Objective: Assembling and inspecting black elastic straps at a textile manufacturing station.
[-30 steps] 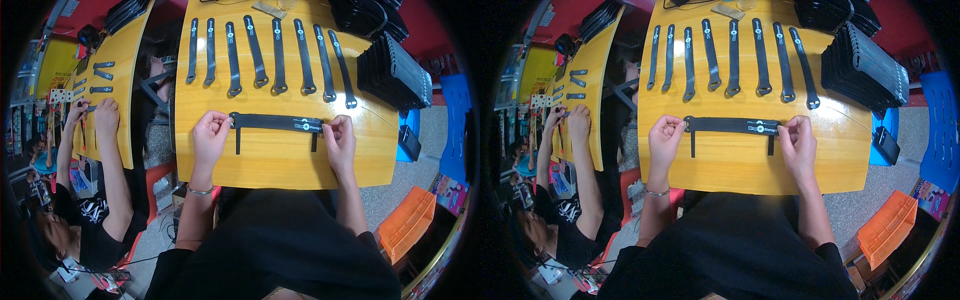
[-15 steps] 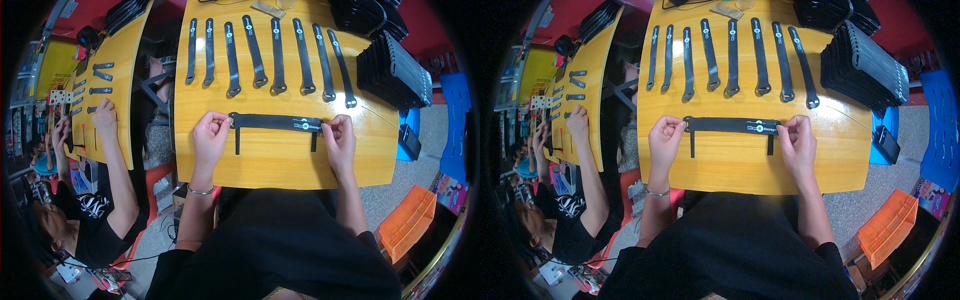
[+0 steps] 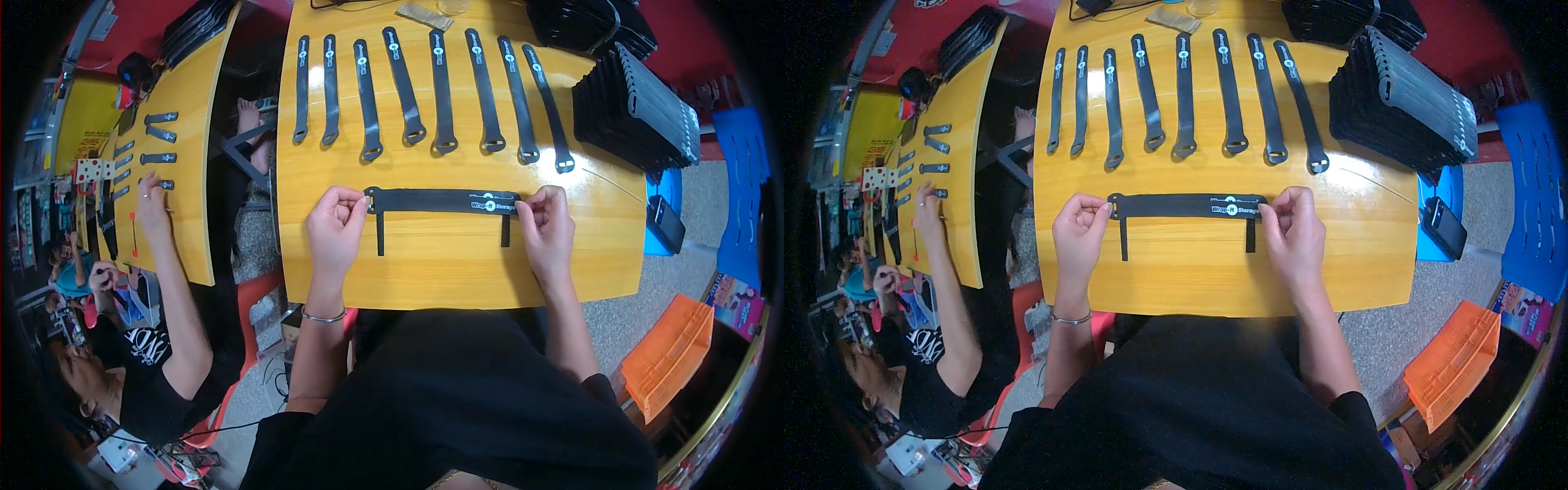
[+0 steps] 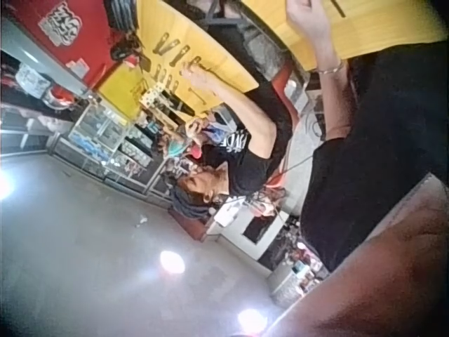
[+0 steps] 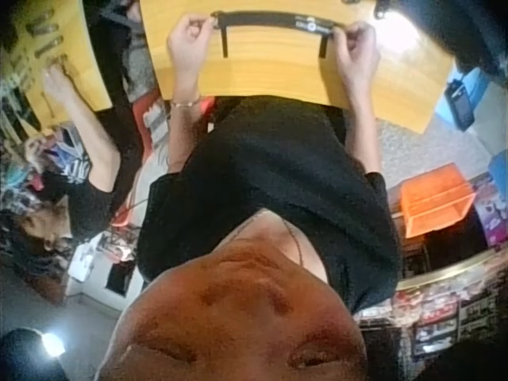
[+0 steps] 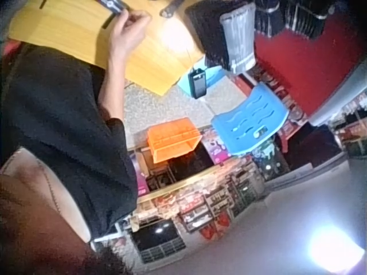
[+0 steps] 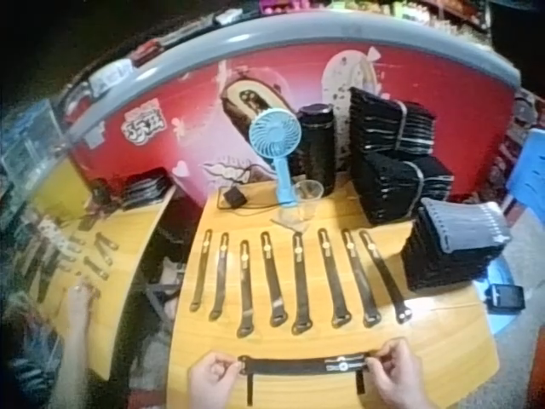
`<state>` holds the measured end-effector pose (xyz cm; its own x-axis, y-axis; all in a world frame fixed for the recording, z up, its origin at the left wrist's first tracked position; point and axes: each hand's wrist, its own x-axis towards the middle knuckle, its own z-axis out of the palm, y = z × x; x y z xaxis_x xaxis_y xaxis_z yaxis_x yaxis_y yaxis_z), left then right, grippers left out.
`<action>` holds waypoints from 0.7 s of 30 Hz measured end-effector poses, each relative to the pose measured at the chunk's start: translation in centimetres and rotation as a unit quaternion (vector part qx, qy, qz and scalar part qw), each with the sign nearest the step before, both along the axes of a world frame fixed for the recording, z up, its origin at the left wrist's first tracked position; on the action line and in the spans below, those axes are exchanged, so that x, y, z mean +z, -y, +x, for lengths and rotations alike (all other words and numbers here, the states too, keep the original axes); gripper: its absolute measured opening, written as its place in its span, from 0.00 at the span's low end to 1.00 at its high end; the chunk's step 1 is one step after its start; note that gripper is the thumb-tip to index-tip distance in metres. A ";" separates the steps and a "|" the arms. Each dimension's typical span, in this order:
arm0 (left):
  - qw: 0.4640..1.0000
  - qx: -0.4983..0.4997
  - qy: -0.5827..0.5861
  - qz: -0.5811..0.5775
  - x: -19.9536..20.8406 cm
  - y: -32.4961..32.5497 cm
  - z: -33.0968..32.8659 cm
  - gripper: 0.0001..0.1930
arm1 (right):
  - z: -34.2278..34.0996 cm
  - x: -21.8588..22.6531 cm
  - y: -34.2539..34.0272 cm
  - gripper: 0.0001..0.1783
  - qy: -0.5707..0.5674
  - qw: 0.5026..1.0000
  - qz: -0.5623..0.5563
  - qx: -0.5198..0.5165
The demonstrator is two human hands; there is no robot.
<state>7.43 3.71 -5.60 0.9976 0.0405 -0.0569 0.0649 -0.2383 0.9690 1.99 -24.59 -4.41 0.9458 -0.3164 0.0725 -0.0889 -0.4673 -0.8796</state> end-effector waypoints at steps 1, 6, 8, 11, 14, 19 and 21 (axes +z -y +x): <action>1.000 0.002 -0.001 -0.002 0.0 0.0 0.0 0.02 | 0.0 0.0 -0.1 0.12 0.004 1.000 -0.007 0.000; 1.000 0.000 0.004 0.008 -0.2 0.0 0.0 0.02 | 0.0 -0.1 0.0 0.13 0.012 0.999 -0.030 -0.002; 1.000 0.000 0.003 -0.014 -0.4 0.0 0.0 0.02 | 0.0 -0.1 -0.1 0.13 0.010 1.000 -0.020 -0.009; 1.000 0.001 0.007 -0.009 -0.5 -0.1 0.0 0.02 | 0.1 0.2 -0.2 0.13 0.000 0.999 -0.037 -0.009; 1.000 0.002 0.009 0.001 -0.5 -0.1 0.1 0.03 | 0.2 0.2 -0.3 0.13 0.001 0.999 -0.044 -0.012; 1.000 0.006 -0.005 -0.001 -0.2 0.0 0.0 0.03 | 0.2 0.6 -0.4 0.13 -0.012 0.998 -0.060 -0.014; 1.000 0.006 -0.003 0.000 -0.2 0.0 0.0 0.03 | 0.2 0.7 -0.4 0.13 -0.017 0.998 -0.061 -0.015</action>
<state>7.45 3.69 -5.83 0.9966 0.0522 -0.0638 0.0744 -0.2372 0.9686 2.16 -24.20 -3.74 0.9389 -0.3345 0.0811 -0.1320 -0.5677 -0.8126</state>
